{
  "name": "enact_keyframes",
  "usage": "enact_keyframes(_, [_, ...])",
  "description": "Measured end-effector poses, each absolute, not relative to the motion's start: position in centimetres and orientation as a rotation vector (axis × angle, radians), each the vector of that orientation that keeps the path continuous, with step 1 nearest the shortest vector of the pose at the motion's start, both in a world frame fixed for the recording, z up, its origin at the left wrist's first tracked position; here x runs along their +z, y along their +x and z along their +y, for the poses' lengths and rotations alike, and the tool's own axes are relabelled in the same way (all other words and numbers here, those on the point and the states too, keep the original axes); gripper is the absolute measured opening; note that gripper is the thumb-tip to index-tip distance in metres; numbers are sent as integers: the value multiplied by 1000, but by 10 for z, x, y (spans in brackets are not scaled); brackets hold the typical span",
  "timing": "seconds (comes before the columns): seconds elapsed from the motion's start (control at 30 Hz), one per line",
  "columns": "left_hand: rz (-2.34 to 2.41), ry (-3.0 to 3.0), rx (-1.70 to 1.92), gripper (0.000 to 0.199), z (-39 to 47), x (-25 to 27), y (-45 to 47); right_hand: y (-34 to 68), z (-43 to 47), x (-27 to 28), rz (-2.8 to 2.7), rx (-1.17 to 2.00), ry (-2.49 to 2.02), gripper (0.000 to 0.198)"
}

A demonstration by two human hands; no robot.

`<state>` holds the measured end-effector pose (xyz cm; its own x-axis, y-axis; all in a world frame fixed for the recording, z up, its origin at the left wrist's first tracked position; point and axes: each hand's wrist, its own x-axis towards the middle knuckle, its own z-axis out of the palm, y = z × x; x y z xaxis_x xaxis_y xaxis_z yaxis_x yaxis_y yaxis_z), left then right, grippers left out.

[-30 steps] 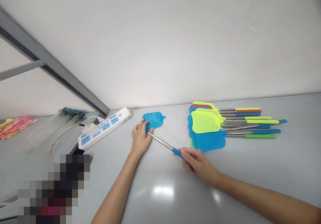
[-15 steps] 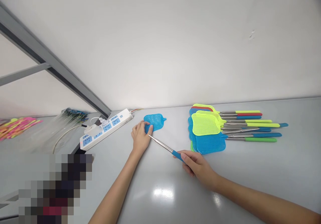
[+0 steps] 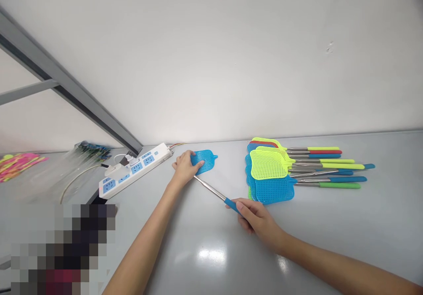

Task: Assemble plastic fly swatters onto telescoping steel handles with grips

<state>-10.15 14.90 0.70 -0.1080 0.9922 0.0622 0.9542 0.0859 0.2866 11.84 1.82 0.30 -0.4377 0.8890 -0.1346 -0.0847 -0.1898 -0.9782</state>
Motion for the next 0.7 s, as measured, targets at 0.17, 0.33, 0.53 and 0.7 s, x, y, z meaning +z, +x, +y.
enact_keyframes(0.17, [2173, 2050, 293, 57, 153, 17, -101, 119, 18, 1, -1277, 1714, -1008, 40])
enact_keyframes(0.33, [2164, 2095, 215, 64, 159, 21, -104, 118, 17, -2, -1216, 1712, -1012, 38])
enact_keyframes(0.53, [2076, 2165, 88, 75, 163, 25, -111, 117, 17, -2, -1226, 1697, -1010, 38])
enact_keyframes(0.7, [2058, 2225, 3, 75, 163, 29, -109, 117, 17, -1, -1222, 1718, -1029, 40])
